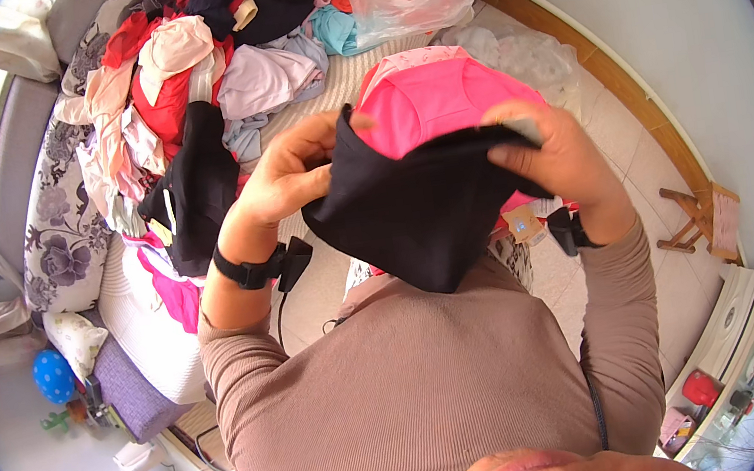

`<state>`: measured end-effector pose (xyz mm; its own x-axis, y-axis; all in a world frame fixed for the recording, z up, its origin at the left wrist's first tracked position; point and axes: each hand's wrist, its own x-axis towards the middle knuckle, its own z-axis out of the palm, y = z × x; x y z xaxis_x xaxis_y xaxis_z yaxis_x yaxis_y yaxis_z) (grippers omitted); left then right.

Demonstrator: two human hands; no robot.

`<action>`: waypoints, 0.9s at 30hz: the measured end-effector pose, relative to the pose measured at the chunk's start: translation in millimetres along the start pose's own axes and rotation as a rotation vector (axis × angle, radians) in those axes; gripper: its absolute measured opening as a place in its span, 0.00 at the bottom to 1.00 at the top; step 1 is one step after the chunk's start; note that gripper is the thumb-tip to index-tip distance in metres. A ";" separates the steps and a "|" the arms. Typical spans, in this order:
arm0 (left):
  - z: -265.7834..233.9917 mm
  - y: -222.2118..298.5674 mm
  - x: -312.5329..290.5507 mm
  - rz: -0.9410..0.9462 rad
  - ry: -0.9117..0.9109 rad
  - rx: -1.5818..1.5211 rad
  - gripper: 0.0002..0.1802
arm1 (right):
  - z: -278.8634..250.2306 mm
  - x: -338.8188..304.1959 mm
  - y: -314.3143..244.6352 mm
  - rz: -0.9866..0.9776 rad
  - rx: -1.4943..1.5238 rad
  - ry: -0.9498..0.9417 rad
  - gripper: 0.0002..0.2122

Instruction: The person folds various garments including pink, red, and black items by hand and stacks them into a neat pile on the bed. The person repeatedly picks up each item, aligns edges, and places it on top of the growing stack.

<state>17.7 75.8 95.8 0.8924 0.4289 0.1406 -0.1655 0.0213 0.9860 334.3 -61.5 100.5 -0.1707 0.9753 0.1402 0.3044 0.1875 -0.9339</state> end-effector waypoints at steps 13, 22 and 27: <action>13.4 29.6 73.2 0.516 0.128 0.843 0.46 | -44.4 42.7 -77.9 -0.156 -0.287 0.587 0.05; 104.5 -59.9 108.3 0.418 0.451 0.626 0.47 | -21.3 50.3 -61.6 -0.309 -0.472 0.507 0.08; 35.6 -36.8 97.1 0.429 0.536 0.961 0.10 | -61.2 60.8 -50.4 -0.447 -0.808 0.496 0.09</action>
<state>125.4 84.5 76.3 0.5128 0.5646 0.6467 0.1792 -0.8071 0.5625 366.0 -4.5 176.2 -0.0744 0.7022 0.7081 0.8750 0.3865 -0.2915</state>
